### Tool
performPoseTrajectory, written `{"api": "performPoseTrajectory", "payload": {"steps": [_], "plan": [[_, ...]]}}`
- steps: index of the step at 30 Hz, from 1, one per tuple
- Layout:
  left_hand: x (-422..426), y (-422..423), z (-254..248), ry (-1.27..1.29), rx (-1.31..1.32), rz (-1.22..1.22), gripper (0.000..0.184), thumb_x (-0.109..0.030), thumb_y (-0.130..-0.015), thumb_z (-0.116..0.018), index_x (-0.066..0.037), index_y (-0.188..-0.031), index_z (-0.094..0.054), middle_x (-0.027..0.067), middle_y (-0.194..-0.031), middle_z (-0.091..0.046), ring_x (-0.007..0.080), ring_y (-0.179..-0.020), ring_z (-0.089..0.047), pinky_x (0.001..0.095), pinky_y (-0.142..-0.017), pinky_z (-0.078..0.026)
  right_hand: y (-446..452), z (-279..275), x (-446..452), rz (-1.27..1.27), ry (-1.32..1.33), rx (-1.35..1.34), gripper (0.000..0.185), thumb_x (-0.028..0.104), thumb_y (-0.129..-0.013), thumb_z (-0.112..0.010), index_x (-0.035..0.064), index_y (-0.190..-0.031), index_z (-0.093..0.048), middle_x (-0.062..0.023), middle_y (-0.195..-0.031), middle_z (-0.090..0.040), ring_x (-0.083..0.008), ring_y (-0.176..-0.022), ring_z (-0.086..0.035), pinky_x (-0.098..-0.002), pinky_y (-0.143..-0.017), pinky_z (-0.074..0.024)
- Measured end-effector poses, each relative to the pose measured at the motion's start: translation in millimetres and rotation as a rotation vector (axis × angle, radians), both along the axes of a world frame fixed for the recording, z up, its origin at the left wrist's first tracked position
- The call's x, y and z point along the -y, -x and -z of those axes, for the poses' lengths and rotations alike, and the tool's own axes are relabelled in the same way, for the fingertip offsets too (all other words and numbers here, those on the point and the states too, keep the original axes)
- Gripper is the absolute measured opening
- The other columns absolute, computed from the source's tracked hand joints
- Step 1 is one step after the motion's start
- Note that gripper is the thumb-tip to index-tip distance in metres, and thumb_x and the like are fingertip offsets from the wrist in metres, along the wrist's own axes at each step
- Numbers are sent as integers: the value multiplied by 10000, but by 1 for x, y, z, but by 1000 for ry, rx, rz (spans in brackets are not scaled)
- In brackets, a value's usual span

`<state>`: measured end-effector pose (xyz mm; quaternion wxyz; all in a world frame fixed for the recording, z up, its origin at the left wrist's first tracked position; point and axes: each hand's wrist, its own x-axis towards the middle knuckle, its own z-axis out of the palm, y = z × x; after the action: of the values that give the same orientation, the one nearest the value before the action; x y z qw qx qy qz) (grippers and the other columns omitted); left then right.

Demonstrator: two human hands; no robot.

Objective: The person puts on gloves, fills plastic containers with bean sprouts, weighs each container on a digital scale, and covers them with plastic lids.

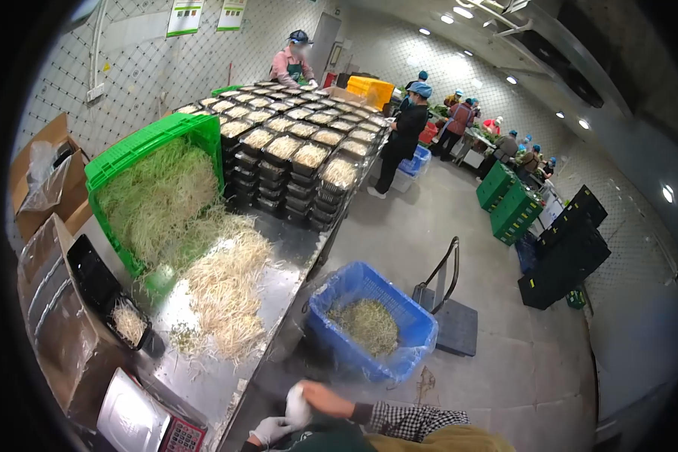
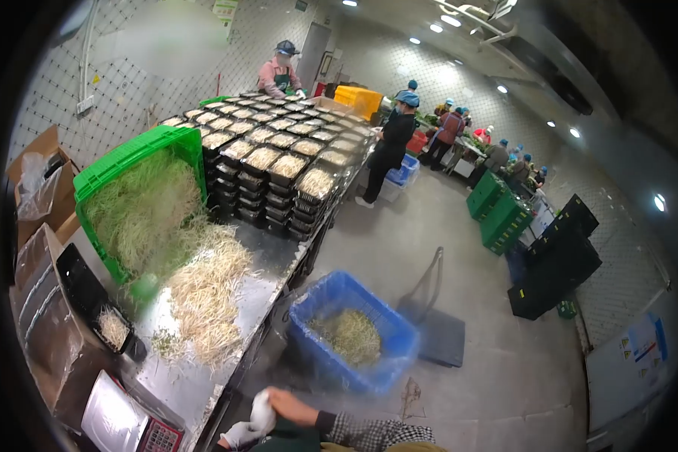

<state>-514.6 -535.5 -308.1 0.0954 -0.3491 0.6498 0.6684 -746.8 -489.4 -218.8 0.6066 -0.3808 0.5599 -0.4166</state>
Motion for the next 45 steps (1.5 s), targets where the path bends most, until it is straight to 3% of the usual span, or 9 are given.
{"api": "performPoseTrajectory", "payload": {"steps": [2, 4, 6, 10, 15, 22, 27, 34, 45], "plan": [[13, -2, -19, 185, -277, 11, 339, -207, -929, -681, -50, -1229, -666, 68, -1032, -729, 143, -952, -669, 292, -864, -532, 11, -3, 23, 202, -24, 886, 72, 128, -973, -573, 69, -1005, -598, -26, -806, -602, -118, -690, -604, -316, -609, -520], [29, 12, -84, -48, -464, -340, 489, -166, -964, -636, -6, -1405, -497, 139, -1288, -620, 189, -1197, -574, 309, -1027, -446, 5, -48, 47, 236, 136, 445, 59, 96, -951, -591, 45, -923, -602, -34, -716, -574, -131, -613, -591, -298, -604, -520], [51, 11, -127, -485, -594, -612, 719, -222, -988, -607, -29, -1554, -206, 120, -1512, -398, 206, -1337, -453, 340, -1085, -389, -9, -42, 68, 303, 86, 667, 76, 54, -952, -562, 32, -1011, -605, -44, -818, -622, -131, -717, -635, -286, -622, -525], [70, 13, -145, -528, -961, -752, 796, -262, -982, -608, -22, -1568, -125, 114, -1483, -411, 157, -1252, -500, 330, -1028, -430, -45, -42, 88, 163, 289, -12, 144, 135, -991, -588, 17, -1050, -647, 14, -906, -658, -48, -784, -591, -203, -690, -469], [59, -12, -144, -311, -585, -876, 364, -212, -963, -635, -3, -1261, -607, 57, -1145, -670, 117, -984, -636, 271, -806, -529, -53, -47, 94, 297, -13, 441, 190, 179, -1025, -529, 30, -1073, -637, -25, -977, -681, -109, -868, -657, -260, -769, -531], [39, -47, -150, -222, -557, -1276, 325, -233, -989, -603, -7, -1221, -631, 86, -1139, -687, 130, -1008, -650, 268, -830, -523, -75, -58, 103, 272, -175, 753, 230, 207, -1059, -453, 29, -1114, -588, -69, -1059, -662, -166, -956, -659, -320, -832, -541], [30, -33, -155, 220, -451, -1222, 378, -261, -985, -621, 22, -1235, -600, 92, -1154, -670, 132, -994, -645, 259, -851, -511, -108, -48, 95, 38, 4, 365, 183, 141, -1046, -483, 21, -1127, -595, -45, -1004, -663, -111, -896, -647, -274, -763, -534], [42, -56, -148, -589, -1095, -1151, 361, -210, -1010, -544, 30, -1280, -542, 159, -1277, -607, 202, -1086, -612, 309, -894, -508, -122, -43, 94, 67, -262, 856, 166, 173, -1031, -538, 38, -1102, -604, 12, -895, -608, -49, -727, -531, -205, -672, -462], [55, -77, -170, -462, -1153, -1221, 502, -178, -971, -604, 51, -1389, -447, 157, -1310, -588, 242, -1192, -590, 364, -1025, -471, -120, -68, 95, 133, -30, 522, 277, 168, -987, -617, 22, -1223, -614, -26, -1028, -653, -93, -907, -593, -234, -794, -476]]}}
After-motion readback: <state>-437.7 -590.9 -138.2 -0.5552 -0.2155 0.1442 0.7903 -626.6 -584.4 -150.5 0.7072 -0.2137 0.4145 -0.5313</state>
